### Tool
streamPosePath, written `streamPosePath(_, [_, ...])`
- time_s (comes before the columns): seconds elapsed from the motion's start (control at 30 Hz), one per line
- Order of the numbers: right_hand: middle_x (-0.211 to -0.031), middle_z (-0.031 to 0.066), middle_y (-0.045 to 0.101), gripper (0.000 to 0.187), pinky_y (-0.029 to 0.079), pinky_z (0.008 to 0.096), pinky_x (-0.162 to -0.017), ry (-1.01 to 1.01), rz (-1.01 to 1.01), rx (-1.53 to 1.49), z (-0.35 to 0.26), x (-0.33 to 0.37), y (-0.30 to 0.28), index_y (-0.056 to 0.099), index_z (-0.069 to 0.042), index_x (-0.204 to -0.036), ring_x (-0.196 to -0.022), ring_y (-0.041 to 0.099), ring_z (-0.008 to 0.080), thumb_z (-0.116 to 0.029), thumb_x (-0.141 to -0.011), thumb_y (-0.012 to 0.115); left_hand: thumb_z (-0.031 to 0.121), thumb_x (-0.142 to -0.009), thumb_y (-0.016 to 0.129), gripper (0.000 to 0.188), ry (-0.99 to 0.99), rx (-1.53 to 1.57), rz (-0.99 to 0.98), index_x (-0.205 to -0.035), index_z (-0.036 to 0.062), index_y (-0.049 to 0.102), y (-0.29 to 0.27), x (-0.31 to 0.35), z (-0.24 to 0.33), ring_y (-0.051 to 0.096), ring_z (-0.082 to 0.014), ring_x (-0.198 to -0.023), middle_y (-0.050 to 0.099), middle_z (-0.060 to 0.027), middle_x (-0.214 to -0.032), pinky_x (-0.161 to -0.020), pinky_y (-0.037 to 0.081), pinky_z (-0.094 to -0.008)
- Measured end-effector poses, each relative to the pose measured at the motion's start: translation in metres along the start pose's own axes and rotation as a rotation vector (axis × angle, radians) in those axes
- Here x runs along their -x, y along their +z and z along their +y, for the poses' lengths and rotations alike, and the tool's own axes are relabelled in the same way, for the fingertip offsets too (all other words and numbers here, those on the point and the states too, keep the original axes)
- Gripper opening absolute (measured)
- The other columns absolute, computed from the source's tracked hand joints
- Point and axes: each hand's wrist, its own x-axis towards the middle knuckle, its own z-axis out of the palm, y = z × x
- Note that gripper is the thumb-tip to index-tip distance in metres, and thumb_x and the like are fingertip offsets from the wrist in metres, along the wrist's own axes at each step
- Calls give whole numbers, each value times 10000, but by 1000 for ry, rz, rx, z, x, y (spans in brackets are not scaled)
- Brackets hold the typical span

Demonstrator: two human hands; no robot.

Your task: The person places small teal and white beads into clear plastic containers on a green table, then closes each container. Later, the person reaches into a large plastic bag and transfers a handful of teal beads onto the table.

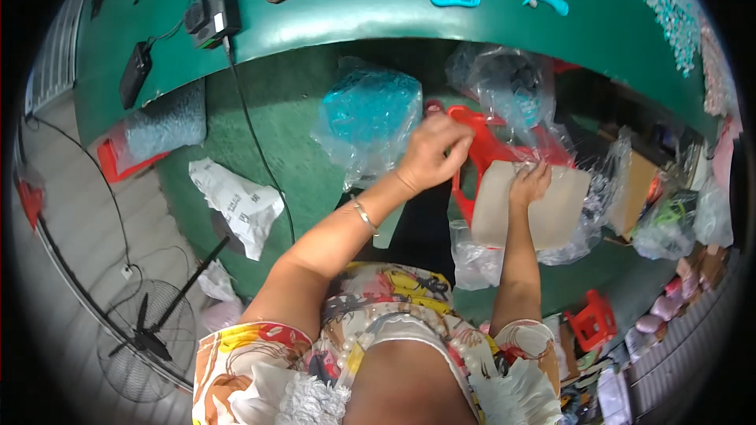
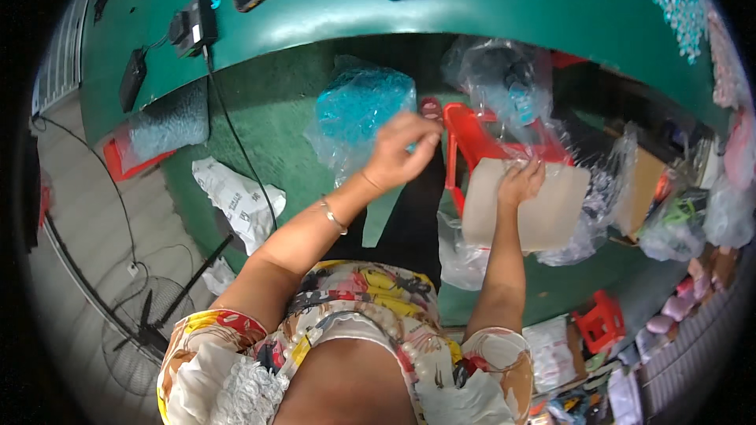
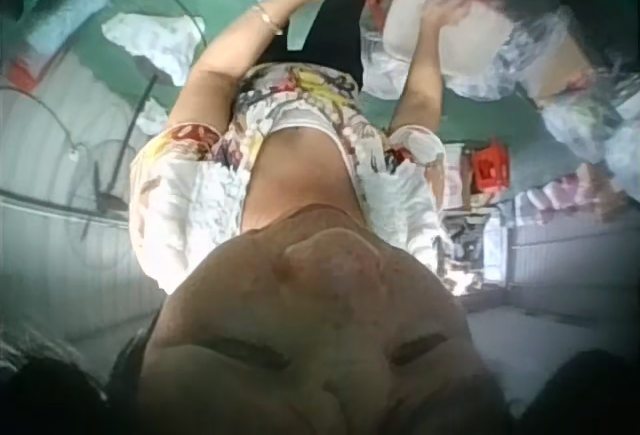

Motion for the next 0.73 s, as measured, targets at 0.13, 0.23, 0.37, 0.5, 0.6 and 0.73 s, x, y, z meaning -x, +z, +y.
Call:
streamPosePath(0.13, [-1482,78,400,497,233,541,-1083,31,93,60,-17,10,18,471,-234,-1418,-1387,303,347,-323,-929,489,85,-871,613,146,-229,-156,-346,-990,35,682,28,88,-110,647,-358,-868,678,-157,-941,-764,529,-403])
streamPosePath(0.23, [-1479,77,413,492,242,526,-1072,3,131,67,-9,16,16,499,-232,-1404,-1377,319,351,-293,-916,495,107,-888,595,177,-389,-245,-329,-1016,38,697,18,99,-174,653,-363,-905,682,-182,-973,-793,532,-420])
streamPosePath(0.37, [-1470,90,428,486,240,527,-1070,0,167,55,-12,21,19,535,-213,-1382,-1369,331,366,-248,-898,506,116,-884,579,190,-283,-434,-198,-1017,49,698,26,50,-253,658,-381,-895,686,-199,-946,-800,532,-428])
streamPosePath(0.5, [-1473,95,425,465,225,543,-1082,-1,162,-1,-13,17,13,564,-209,-1358,-1369,332,383,-218,-898,498,197,-875,553,245,-485,-514,-115,-1041,120,717,57,-9,-363,651,-372,-976,690,-182,-1026,-833,526,-450])
streamPosePath(0.6, [-1471,102,428,441,216,556,-1092,-15,132,-39,-15,17,14,581,-207,-1344,-1367,333,388,-219,-915,481,253,-865,558,287,-535,-636,-233,-1082,151,716,50,-23,-454,643,-352,-1039,687,-166,-1082,-877,516,-445])
streamPosePath(0.73, [-1477,112,422,430,216,558,-1098,13,152,-78,-9,20,26,578,-207,-1352,-1370,331,387,-233,-938,462,319,-858,568,312,-503,-805,-544,-1078,159,722,79,-30,-532,645,-327,-1073,703,-147,-1063,-949,491,-443])
